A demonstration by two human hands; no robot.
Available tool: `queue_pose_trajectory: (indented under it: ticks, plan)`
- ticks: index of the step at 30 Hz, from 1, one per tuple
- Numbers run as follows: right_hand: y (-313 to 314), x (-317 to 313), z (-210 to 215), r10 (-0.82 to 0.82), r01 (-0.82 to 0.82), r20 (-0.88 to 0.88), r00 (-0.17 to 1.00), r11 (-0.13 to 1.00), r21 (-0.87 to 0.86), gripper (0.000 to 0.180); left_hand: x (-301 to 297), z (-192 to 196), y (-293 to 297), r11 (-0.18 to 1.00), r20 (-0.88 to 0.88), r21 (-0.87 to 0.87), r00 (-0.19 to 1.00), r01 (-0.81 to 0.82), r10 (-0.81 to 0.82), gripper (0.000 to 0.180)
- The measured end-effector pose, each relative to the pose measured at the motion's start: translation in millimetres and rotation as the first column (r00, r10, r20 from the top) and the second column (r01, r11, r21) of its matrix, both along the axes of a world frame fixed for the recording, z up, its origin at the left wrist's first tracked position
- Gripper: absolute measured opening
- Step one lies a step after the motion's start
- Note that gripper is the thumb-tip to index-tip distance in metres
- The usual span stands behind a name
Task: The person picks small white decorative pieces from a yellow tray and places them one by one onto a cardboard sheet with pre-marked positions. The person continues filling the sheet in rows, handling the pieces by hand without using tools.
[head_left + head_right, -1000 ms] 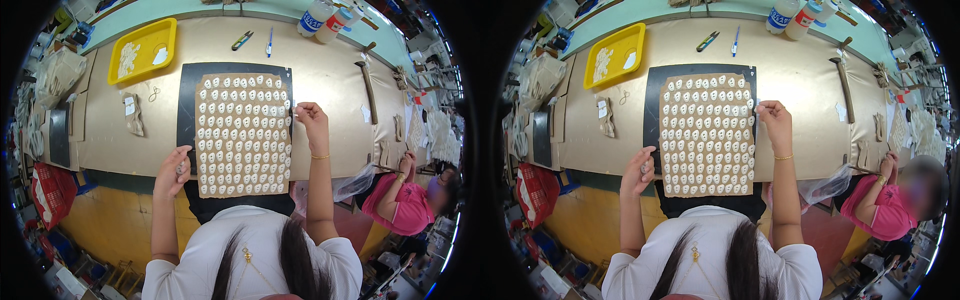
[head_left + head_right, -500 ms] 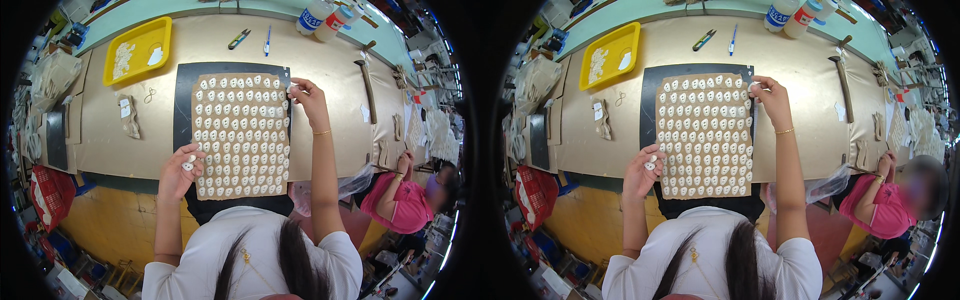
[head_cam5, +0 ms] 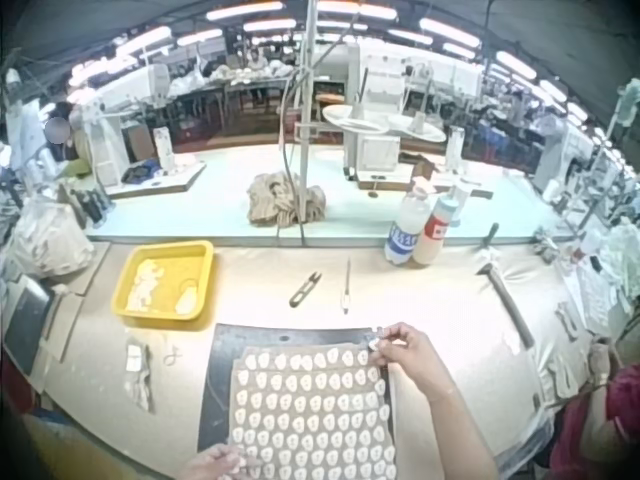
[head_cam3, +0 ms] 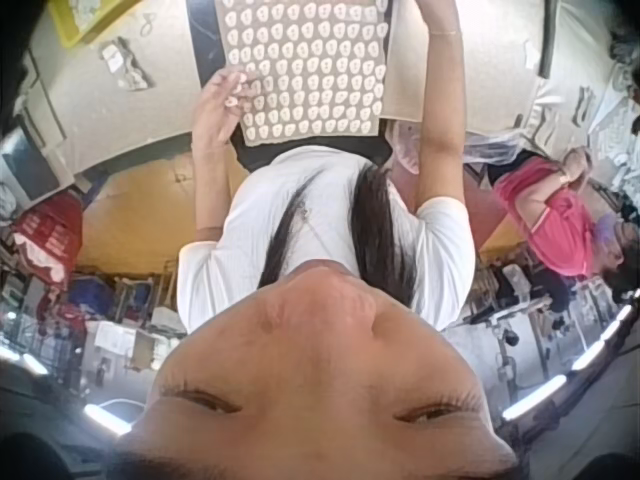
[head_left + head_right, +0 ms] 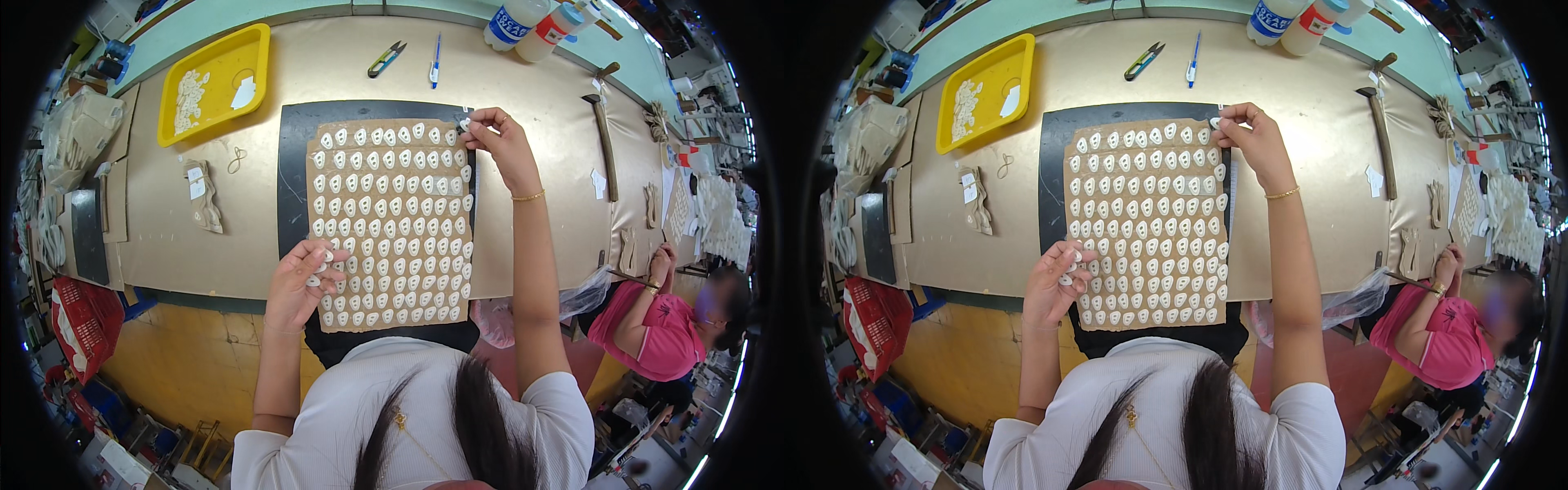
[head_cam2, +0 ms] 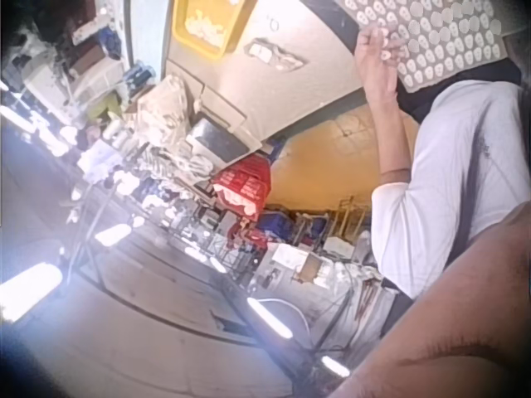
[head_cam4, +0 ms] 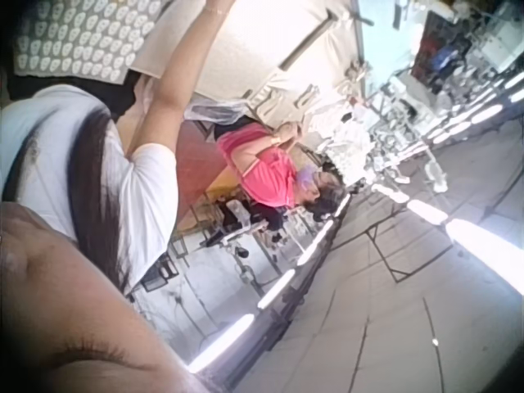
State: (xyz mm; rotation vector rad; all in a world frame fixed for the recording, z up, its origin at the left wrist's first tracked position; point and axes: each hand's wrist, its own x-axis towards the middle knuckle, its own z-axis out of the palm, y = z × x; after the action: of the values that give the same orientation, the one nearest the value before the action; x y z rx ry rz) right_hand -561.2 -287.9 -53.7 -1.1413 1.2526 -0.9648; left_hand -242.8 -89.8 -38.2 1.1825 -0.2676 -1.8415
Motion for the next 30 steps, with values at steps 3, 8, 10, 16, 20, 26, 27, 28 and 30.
queue_pose_trajectory:
  ticks: [3,8,10,16,20,26,27,28,30]
  plan:
    - [-4.6,8.6,4.3,0.03,-0.03,0.006,1.0,1.0,0.002,0.016,-0.1,3.2,-0.5,1.0,-0.004,-0.006,1.0,0.004,-0.004,0.019]
    - [-8.8,17.4,12.6,0.1,-0.092,-0.189,0.977,0.995,0.048,0.018,2.9,3.3,1.0,1.0,0.028,0.013,1.0,-0.013,0.013,0.016]
    - [-11.1,19.8,8.9,0.092,-0.09,-0.225,0.97,0.996,0.018,0.024,3.9,4.1,1.6,1.0,0.026,0.015,0.999,-0.023,0.022,0.015]
    - [-15.1,49.9,14.0,0.195,-0.2,-0.154,0.969,0.98,-0.017,0.023,5.9,5.3,4.6,0.999,0.007,0.013,0.999,-0.053,0.053,0.015]
    - [-26.3,81.7,12.7,0.287,-0.307,-0.239,0.927,0.951,-0.047,0.02,7.3,4.5,5.6,0.997,0.01,0.009,0.997,-0.07,0.07,0.015]
    - [-40.1,130.3,6.0,0.359,-0.424,-0.441,0.823,0.904,-0.057,0.013,14.9,0.0,10.6,0.995,-0.012,-0.016,0.995,-0.099,0.099,0.015]
    - [-39.4,135.5,8.9,0.356,-0.428,-0.469,0.808,0.902,-0.052,0.013,16.3,-0.3,12.0,0.994,-0.012,-0.022,0.995,-0.103,0.103,0.015]
    - [-39.2,140.1,11.3,0.353,-0.43,-0.497,0.793,0.901,-0.047,0.012,17.9,-0.8,13.3,0.993,-0.014,-0.024,0.994,-0.112,0.111,0.016]
    - [-37.6,145.3,12.2,0.334,-0.43,-0.547,0.768,0.901,-0.054,0.012,20.3,-1.9,15.4,0.992,-0.02,-0.027,0.992,-0.126,0.126,0.016]
